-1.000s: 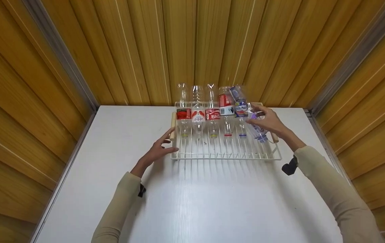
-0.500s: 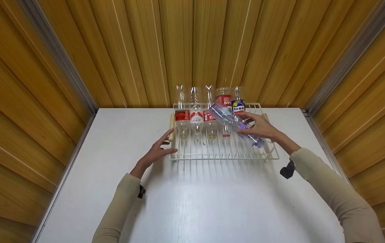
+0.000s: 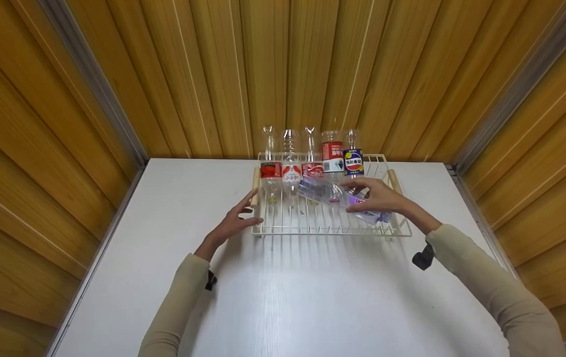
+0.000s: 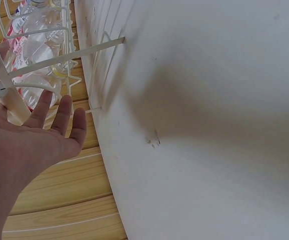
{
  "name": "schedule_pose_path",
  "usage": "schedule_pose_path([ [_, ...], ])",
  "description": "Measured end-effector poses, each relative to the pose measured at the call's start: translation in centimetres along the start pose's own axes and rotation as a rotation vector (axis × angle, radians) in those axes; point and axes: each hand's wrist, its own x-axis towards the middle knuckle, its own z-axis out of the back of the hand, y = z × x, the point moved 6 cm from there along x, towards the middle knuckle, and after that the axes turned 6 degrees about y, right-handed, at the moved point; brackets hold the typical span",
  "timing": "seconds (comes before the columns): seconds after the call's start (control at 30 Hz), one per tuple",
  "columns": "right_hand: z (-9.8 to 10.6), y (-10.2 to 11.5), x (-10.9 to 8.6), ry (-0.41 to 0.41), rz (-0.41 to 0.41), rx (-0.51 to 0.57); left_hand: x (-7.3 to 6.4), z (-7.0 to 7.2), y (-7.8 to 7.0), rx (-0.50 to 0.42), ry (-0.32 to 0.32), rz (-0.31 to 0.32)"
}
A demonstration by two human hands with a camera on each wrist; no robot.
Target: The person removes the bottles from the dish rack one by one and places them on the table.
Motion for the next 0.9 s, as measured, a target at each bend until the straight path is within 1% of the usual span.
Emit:
schedule_pose_path([
  [0.1,-0.6,0.2,0.0,0.027,0.015,0.003,0.0,0.0,0.1,0.004,-0.007,-0.003],
  [0.2,-0.9,0.3,-0.1,0.045,0.012,0.004,0.1,0.0,0.0,0.013,-0.011,-0.003],
  [0.33,-1.2,0.6,-0.2,0.066,0.029,-0.012,-0.1,0.2,-0.2,0.037,-0.011,0.020],
  [0.4,-1.5,0.8,-0.3,0.080,0.046,-0.021,-0.3,0.4,-0.4,0.041,-0.023,0.032],
  [0.47,-1.7,0.9,-0.3,0.095,0.063,-0.024,-0.6,0.8,-0.8,0.046,-0.048,0.032],
  [0.53,-1.9,1.1,-0.4,0.108,0.074,-0.024,-0.9,1.3,-1.5,0.060,-0.077,0.024],
  [0.6,-2.1,1.2,-0.5,0.118,0.079,-0.021,-1.2,1.7,-2.5,0.087,-0.096,0.006],
  [0.7,-2.4,1.4,-0.7,0.130,0.080,-0.021,-1.5,1.8,-4.4,0.136,-0.092,-0.032],
  [0.8,-2.7,1.8,-0.6,0.136,0.085,-0.042,-1.8,1.4,-6.5,0.181,-0.043,-0.066],
  [0.9,-3.0,2.2,-0.5,0.144,0.095,-0.067,-2.1,0.6,-8.4,0.217,0.036,-0.101],
])
